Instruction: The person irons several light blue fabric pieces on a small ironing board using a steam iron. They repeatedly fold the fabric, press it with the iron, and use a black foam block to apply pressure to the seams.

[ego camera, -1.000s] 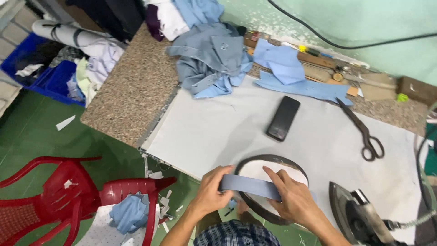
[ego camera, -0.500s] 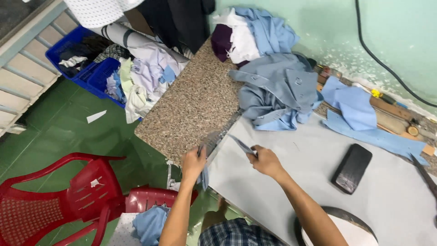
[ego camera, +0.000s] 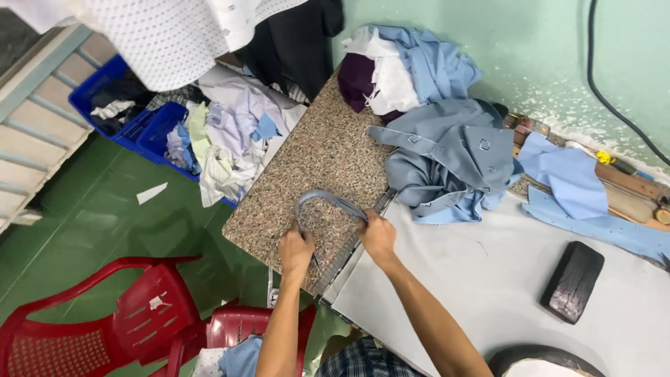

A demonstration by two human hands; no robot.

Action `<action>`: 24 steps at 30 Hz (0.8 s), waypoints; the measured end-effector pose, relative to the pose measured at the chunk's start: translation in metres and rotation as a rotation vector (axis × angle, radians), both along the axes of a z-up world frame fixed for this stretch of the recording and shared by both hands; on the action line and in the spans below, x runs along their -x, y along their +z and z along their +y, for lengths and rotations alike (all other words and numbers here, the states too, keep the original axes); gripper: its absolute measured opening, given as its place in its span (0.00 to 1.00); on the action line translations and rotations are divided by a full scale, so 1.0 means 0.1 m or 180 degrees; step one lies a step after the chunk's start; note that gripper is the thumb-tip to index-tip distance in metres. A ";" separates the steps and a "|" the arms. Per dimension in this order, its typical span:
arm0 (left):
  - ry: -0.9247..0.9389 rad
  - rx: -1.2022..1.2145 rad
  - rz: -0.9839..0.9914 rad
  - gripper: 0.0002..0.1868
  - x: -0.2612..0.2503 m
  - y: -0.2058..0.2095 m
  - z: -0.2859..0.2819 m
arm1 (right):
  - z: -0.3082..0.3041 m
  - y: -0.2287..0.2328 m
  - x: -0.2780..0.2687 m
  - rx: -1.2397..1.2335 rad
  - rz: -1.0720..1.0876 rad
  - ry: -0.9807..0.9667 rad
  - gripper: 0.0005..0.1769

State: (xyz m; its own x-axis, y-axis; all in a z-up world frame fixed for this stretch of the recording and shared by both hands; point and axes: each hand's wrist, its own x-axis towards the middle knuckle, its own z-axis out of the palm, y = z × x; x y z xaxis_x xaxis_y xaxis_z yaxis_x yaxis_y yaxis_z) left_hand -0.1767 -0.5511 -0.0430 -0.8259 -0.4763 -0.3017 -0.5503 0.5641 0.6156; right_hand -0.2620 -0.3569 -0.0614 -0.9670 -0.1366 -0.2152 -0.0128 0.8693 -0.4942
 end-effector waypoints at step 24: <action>-0.2943 -0.0229 0.1957 0.25 -0.21 -0.04 4.08 | 5.22 0.46 -2.64 -0.1302 0.2363 -0.1750 0.16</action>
